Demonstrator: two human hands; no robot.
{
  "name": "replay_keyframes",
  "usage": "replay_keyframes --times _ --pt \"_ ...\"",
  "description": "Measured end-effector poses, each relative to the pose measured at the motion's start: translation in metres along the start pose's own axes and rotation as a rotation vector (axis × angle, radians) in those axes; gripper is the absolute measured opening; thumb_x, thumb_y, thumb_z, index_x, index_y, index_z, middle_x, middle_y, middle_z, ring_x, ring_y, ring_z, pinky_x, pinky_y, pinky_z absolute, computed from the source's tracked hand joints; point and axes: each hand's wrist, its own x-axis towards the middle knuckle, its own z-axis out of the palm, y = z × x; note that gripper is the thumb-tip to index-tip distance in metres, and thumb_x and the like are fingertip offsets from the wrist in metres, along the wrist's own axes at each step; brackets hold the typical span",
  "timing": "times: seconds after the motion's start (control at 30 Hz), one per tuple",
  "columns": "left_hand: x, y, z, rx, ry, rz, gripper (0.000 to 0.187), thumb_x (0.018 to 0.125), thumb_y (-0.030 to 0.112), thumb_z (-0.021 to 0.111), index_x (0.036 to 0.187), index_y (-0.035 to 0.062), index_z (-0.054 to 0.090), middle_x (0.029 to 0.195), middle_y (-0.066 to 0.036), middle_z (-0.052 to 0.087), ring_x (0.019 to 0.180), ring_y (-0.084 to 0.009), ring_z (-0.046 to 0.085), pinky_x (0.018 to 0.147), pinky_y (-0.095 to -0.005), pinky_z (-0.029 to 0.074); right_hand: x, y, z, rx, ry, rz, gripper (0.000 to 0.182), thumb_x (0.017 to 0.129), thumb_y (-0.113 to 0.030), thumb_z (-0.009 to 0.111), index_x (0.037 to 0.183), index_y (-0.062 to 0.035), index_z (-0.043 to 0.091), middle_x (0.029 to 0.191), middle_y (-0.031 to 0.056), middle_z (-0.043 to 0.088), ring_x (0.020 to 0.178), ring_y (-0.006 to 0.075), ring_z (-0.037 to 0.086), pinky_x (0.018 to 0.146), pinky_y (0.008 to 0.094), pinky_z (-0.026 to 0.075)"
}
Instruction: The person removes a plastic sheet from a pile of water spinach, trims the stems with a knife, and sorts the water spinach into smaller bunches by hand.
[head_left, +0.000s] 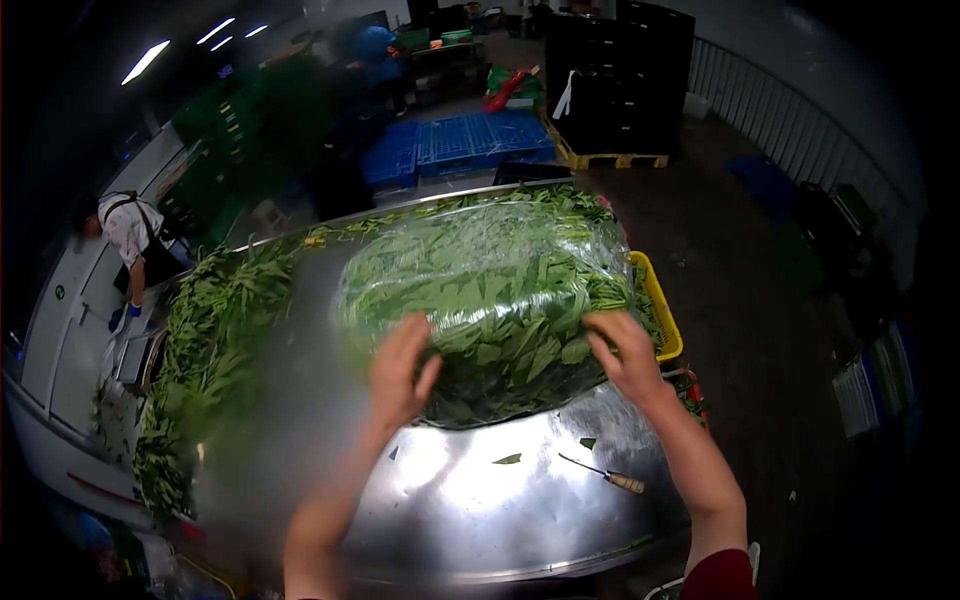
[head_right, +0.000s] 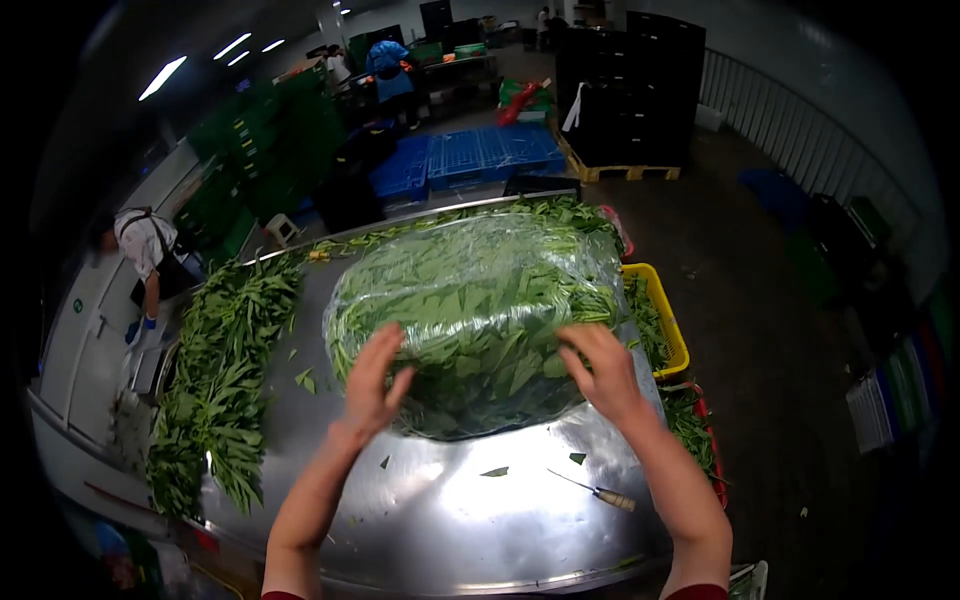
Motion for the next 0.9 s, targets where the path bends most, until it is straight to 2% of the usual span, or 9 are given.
replay_keyframes --times 0.1,0.23,0.33,0.37,0.47,0.5,0.63,0.77,0.9 --pt "0.033 -0.050 0.007 0.103 -0.030 -0.027 0.046 0.084 0.022 0.062 0.126 0.0066 0.051 0.133 -0.017 0.047 0.124 -0.0375 0.041 0.103 -0.0483 0.030 0.079 -0.003 0.034 -0.074 -0.018 -0.122 0.026 0.082 -0.009 0.062 0.107 -0.0072 0.061 0.105 0.0105 0.060 0.096 0.0307 0.058 0.081 0.0377 0.047" --pt "0.009 -0.075 0.046 0.388 -0.137 -0.017 0.049 0.087 0.038 0.055 0.129 0.0132 0.050 0.135 -0.016 0.044 0.127 -0.0396 0.034 0.103 -0.0606 0.019 0.140 0.016 0.097 -0.185 -0.170 -0.201 0.028 0.081 -0.013 0.063 0.108 -0.0088 0.062 0.111 0.0088 0.058 0.105 0.0293 0.054 0.088 0.0389 0.045" --pt "-0.001 -0.067 0.046 0.378 -0.137 -0.062 0.050 0.085 0.035 0.057 0.130 0.0138 0.049 0.138 -0.015 0.041 0.130 -0.0382 0.031 0.105 -0.0583 0.017 0.156 0.021 0.133 -0.179 -0.301 -0.204 0.031 0.080 -0.015 0.065 0.110 -0.0099 0.061 0.115 0.0085 0.057 0.109 0.0291 0.051 0.092 0.0399 0.042" --pt "-0.007 -0.065 0.049 0.366 -0.131 -0.079 0.051 0.084 0.035 0.058 0.130 0.0143 0.049 0.139 -0.014 0.040 0.132 -0.0385 0.029 0.106 -0.0594 0.015 0.157 0.030 0.146 -0.179 -0.283 -0.257 0.029 0.078 -0.017 0.066 0.106 -0.0103 0.064 0.108 0.0062 0.060 0.104 0.0274 0.053 0.090 0.0403 0.043" --pt "-0.018 -0.063 0.057 0.351 -0.098 -0.089 0.052 0.084 0.035 0.059 0.130 0.0139 0.050 0.141 -0.014 0.038 0.134 -0.0382 0.026 0.106 -0.0602 0.014 0.154 0.030 0.155 -0.240 -0.438 -0.240 0.022 0.077 -0.016 0.067 0.097 -0.0105 0.066 0.099 0.0036 0.062 0.097 0.0251 0.055 0.086 0.0382 0.044" --pt "-0.020 -0.063 0.058 0.344 -0.093 -0.090 0.053 0.083 0.035 0.060 0.131 0.0136 0.050 0.142 -0.014 0.036 0.135 -0.0380 0.024 0.107 -0.0608 0.012 0.151 0.031 0.159 -0.203 -0.322 -0.281 0.013 0.075 -0.016 0.067 0.088 -0.0109 0.067 0.091 0.0012 0.062 0.092 0.0232 0.056 0.081 0.0365 0.045" --pt "-0.021 -0.064 0.062 0.346 -0.081 -0.096 0.055 0.081 0.033 0.062 0.131 0.0134 0.050 0.143 -0.013 0.035 0.136 -0.0372 0.023 0.107 -0.0607 0.012 0.144 0.029 0.164 -0.228 -0.189 -0.292 0.007 0.075 -0.016 0.067 0.079 -0.0106 0.063 0.084 0.0019 0.059 0.089 0.0226 0.056 0.076 0.0363 0.045" --pt "-0.020 -0.060 0.061 0.368 -0.096 -0.108 0.055 0.081 0.032 0.062 0.131 0.0130 0.050 0.143 -0.012 0.035 0.136 -0.0365 0.024 0.108 -0.0600 0.012 0.142 0.030 0.173 -0.277 -0.183 -0.352 0.008 0.075 -0.014 0.064 0.080 -0.0087 0.060 0.083 0.0038 0.057 0.084 0.0231 0.055 0.074 0.0353 0.043" --pt "-0.014 -0.059 0.055 0.372 -0.119 -0.101 0.055 0.082 0.031 0.060 0.132 0.0110 0.048 0.141 -0.012 0.037 0.134 -0.0371 0.027 0.108 -0.0581 0.012 0.143 0.024 0.174 -0.254 -0.085 -0.351 0.009 0.077 -0.012 0.060 0.083 -0.0069 0.056 0.081 0.0067 0.056 0.082 0.0253 0.055 0.073 0.0362 0.043"
